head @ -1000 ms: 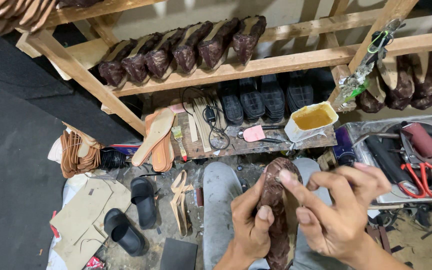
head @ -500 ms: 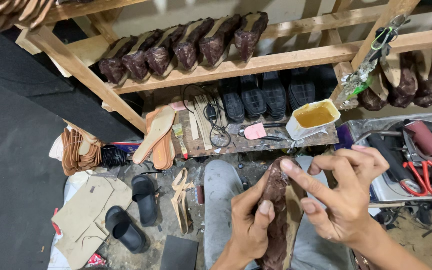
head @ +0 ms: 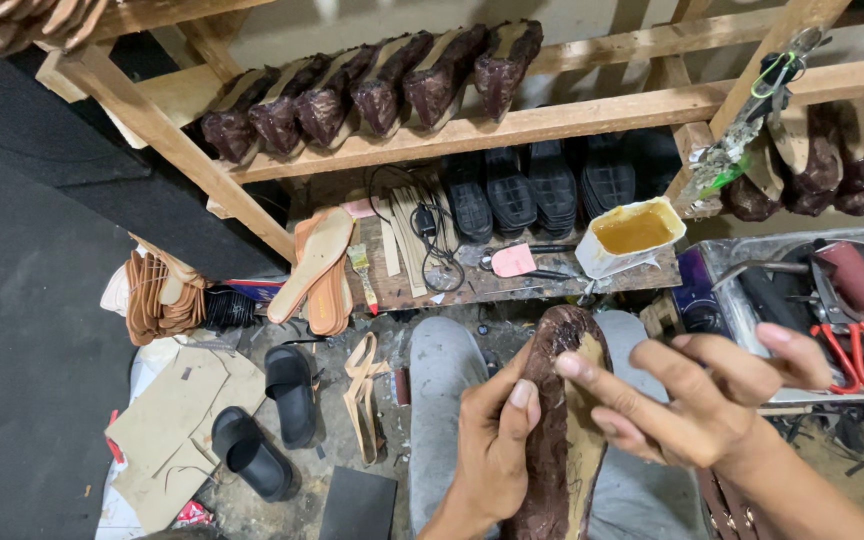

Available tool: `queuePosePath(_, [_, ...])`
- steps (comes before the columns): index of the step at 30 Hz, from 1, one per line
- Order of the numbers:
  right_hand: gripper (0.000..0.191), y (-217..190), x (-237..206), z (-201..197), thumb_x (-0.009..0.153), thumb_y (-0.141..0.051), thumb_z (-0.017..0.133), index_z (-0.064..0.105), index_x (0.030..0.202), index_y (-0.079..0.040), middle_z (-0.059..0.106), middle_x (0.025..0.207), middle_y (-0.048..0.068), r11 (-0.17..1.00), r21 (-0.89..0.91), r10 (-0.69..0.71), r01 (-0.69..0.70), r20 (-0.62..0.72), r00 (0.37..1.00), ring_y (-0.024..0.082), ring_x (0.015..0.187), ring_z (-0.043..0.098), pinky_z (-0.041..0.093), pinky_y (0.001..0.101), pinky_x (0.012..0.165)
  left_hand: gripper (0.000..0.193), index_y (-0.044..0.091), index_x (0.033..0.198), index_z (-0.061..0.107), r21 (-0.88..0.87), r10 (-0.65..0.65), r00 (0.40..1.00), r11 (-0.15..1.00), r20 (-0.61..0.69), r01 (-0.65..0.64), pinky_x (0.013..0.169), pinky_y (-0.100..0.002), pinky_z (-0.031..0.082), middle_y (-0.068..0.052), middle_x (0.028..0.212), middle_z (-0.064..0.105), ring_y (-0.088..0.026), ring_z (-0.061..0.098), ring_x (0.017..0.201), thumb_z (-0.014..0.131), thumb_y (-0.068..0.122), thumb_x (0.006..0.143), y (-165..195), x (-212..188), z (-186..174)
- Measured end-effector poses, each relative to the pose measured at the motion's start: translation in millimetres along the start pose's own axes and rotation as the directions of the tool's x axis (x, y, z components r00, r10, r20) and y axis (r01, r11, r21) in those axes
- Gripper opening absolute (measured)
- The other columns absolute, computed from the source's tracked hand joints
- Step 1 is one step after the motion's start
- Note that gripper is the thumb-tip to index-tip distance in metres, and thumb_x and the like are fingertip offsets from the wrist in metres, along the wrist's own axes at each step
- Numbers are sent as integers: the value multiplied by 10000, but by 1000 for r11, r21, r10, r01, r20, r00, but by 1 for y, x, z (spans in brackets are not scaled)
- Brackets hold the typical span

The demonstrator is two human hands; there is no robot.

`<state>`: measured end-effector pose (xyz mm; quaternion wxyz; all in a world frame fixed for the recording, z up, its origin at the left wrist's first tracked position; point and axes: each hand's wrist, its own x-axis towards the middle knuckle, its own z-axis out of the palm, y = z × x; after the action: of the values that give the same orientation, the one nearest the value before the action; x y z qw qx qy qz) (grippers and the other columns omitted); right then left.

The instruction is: The person holds a wedge shoe sole on their lap, dips a finger into a container of yellow glue, and spreads the glue by hand over the sole's edge and surface, rotating the sole to reach different sides. They repeat the dipping and spreading on a second sole and place the finished soles on the wooden shelf above the workbench.

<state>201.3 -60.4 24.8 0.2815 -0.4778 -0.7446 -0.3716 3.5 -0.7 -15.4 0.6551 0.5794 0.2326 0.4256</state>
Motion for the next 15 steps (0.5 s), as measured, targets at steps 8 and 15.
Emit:
queuePosePath(8, [319, 2, 3, -10, 983, -388, 622, 807, 1197, -242, 591, 938, -8, 992, 117, 43, -46, 26, 999, 238, 886, 475, 277, 403, 964, 561, -64, 1460, 540, 74, 104, 994, 992, 32, -106, 959, -284, 543, -107, 1199, 751, -117, 667, 1085, 519, 335, 1067, 8, 2, -1])
queuePosePath(15, [323, 4, 6, -14, 995, -360, 595, 815, 1213, -265, 578, 940, -14, 993, 32, 111, -112, 42, 993, 253, 930, 462, 247, 495, 1002, 488, -44, 1438, 536, 131, 197, 980, 971, 42, -200, 776, -271, 493, -75, 1006, 669, -88, 585, 876, 524, 244, 1044, 14, 3, 1])
